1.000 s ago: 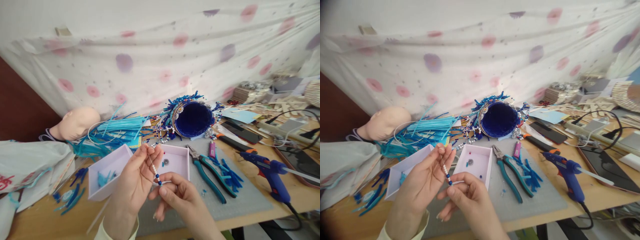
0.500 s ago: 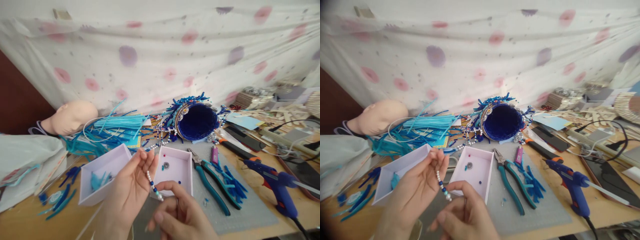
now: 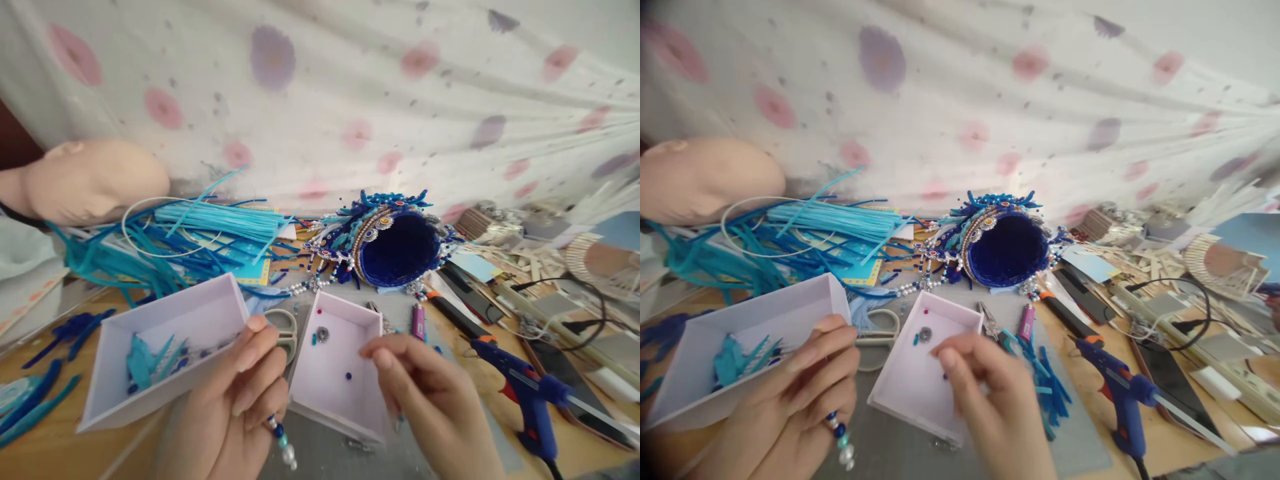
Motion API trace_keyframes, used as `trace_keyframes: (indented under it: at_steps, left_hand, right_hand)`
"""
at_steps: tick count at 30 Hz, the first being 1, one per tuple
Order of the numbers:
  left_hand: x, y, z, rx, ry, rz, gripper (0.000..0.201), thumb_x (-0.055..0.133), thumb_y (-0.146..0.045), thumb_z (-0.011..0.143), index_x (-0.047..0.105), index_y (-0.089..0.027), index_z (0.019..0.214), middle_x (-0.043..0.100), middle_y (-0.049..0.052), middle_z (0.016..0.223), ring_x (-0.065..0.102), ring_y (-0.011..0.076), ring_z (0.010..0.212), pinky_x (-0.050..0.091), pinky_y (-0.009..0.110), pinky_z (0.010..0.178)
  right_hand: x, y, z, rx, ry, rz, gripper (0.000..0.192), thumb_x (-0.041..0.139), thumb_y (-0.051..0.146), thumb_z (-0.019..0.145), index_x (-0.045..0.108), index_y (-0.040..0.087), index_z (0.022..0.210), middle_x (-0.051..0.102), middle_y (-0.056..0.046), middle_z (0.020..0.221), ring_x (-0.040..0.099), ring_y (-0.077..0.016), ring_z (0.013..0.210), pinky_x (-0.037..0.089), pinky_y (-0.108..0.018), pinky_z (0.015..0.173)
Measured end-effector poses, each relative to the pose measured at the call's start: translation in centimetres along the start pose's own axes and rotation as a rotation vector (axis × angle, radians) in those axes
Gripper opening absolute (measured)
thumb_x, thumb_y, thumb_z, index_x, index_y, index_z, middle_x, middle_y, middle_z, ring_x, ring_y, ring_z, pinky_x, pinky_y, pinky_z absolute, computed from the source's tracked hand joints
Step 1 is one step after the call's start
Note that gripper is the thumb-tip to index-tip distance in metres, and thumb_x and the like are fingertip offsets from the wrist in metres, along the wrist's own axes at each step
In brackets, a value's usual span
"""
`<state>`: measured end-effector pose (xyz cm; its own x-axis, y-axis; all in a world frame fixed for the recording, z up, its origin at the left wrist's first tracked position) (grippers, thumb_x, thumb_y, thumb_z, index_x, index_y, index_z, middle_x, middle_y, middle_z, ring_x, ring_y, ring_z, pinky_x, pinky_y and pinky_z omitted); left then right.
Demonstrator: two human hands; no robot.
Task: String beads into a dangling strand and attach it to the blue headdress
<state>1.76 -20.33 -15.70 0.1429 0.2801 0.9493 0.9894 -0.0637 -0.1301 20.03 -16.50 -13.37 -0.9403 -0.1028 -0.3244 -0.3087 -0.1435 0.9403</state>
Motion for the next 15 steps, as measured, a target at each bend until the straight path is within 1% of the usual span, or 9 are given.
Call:
trace_keyframes:
  at_steps: [1,2,3,4,6,9,11,13,15]
  left_hand:
    - [0.0,0.0,0.1,-0.017,-0.008,0.005,0.02,0.07,0.001,0.075,0.058,-0.014,0.078,0.047,-0.009,0.058,0.043,0.0012,0.038,0.033,0.013,0.036]
    - [-0.1,0.0,0.1,-0.031,-0.01,0.01,0.019,0.07,0.001,0.075,0.059,-0.014,0.078,0.047,-0.009,0.059,0.042,0.0009,0.039,0.033,0.013,0.036]
    - [-0.2,-0.1,0.2,-0.036,-0.008,0.013,0.019,0.07,0.001,0.075,0.06,-0.014,0.078,0.048,-0.009,0.06,0.042,0.0006,0.04,0.034,0.013,0.037]
    - [-0.2,-0.1,0.2,-0.044,-0.003,0.021,0.018,0.069,0.001,0.076,0.06,-0.014,0.078,0.048,-0.009,0.06,0.042,0.0004,0.04,0.034,0.013,0.037]
    - [-0.5,-0.2,0.2,-0.056,0.005,0.053,0.017,0.067,0.001,0.077,0.06,-0.014,0.078,0.047,-0.009,0.06,0.041,0.0001,0.041,0.035,0.012,0.038]
    - [-0.6,-0.2,0.1,-0.076,0.044,0.086,0.015,0.07,-0.004,0.077,0.061,-0.015,0.078,0.046,-0.008,0.059,0.038,0.0004,0.042,0.034,0.012,0.039]
    - [-0.6,-0.3,0.0,-0.101,0.056,0.106,0.016,0.073,-0.007,0.076,0.06,-0.016,0.077,0.044,-0.008,0.059,0.036,0.0009,0.042,0.032,0.012,0.039]
    - [-0.5,-0.4,-0.1,-0.142,0.03,0.144,0.019,0.076,-0.01,0.074,0.059,-0.017,0.076,0.043,-0.008,0.058,0.035,0.0014,0.043,0.031,0.012,0.039]
    - [-0.3,-0.6,-0.3,-0.176,-0.003,0.181,0.021,0.078,-0.012,0.074,0.058,-0.017,0.075,0.042,-0.008,0.058,0.034,0.0016,0.043,0.031,0.013,0.04]
  right_hand:
    - [-0.3,0.5,1.4,-0.12,-0.001,-0.071,0.025,0.065,0.046,0.088,0.072,0.023,0.081,0.063,-0.002,0.063,0.055,-0.0131,0.056,0.04,-0.024,0.052]
    - [-0.3,0.8,2.9,-0.173,0.016,-0.116,0.019,0.065,0.041,0.088,0.073,0.024,0.089,0.071,-0.004,0.083,0.063,-0.0175,0.074,0.047,-0.027,0.064]
    - [-0.2,0.8,4.4,-0.19,0.052,-0.138,0.018,0.065,0.038,0.087,0.072,0.024,0.096,0.073,-0.005,0.095,0.065,-0.0205,0.086,0.05,-0.03,0.074]
    - [0.0,0.7,5.8,-0.175,0.084,-0.148,0.02,0.064,0.035,0.087,0.071,0.024,0.102,0.073,-0.006,0.105,0.065,-0.0236,0.097,0.05,-0.034,0.083]
    - [0.5,0.2,8.3,-0.125,0.101,-0.172,0.021,0.061,0.029,0.086,0.071,0.021,0.102,0.073,-0.008,0.11,0.064,-0.027,0.106,0.048,-0.041,0.092]
    - [1.6,-0.9,10.7,-0.041,0.131,-0.176,0.022,0.06,0.021,0.083,0.073,0.02,0.101,0.074,-0.009,0.11,0.064,-0.0284,0.108,0.045,-0.046,0.099]
    - [2.3,-1.6,11.8,0.015,0.161,-0.158,0.025,0.062,0.016,0.08,0.073,0.019,0.103,0.073,-0.01,0.114,0.063,-0.0285,0.112,0.041,-0.046,0.104]
    - [2.9,-2.3,12.5,0.069,0.205,-0.123,0.029,0.064,0.014,0.078,0.073,0.019,0.106,0.071,-0.009,0.119,0.061,-0.0273,0.118,0.039,-0.045,0.108]
    - [3.4,-2.9,13.1,0.126,0.267,-0.081,0.03,0.068,0.016,0.076,0.073,0.02,0.106,0.071,-0.009,0.119,0.061,-0.0255,0.118,0.041,-0.043,0.106]
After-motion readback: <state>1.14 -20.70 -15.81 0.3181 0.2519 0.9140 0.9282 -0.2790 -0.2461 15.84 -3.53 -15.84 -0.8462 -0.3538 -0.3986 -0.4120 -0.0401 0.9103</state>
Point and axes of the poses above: each hand's wrist, its own z-axis towards the middle knuckle, its own x-axis out of the palm, y = z × x, the point moved 4 cm from there along z, towards the middle knuckle
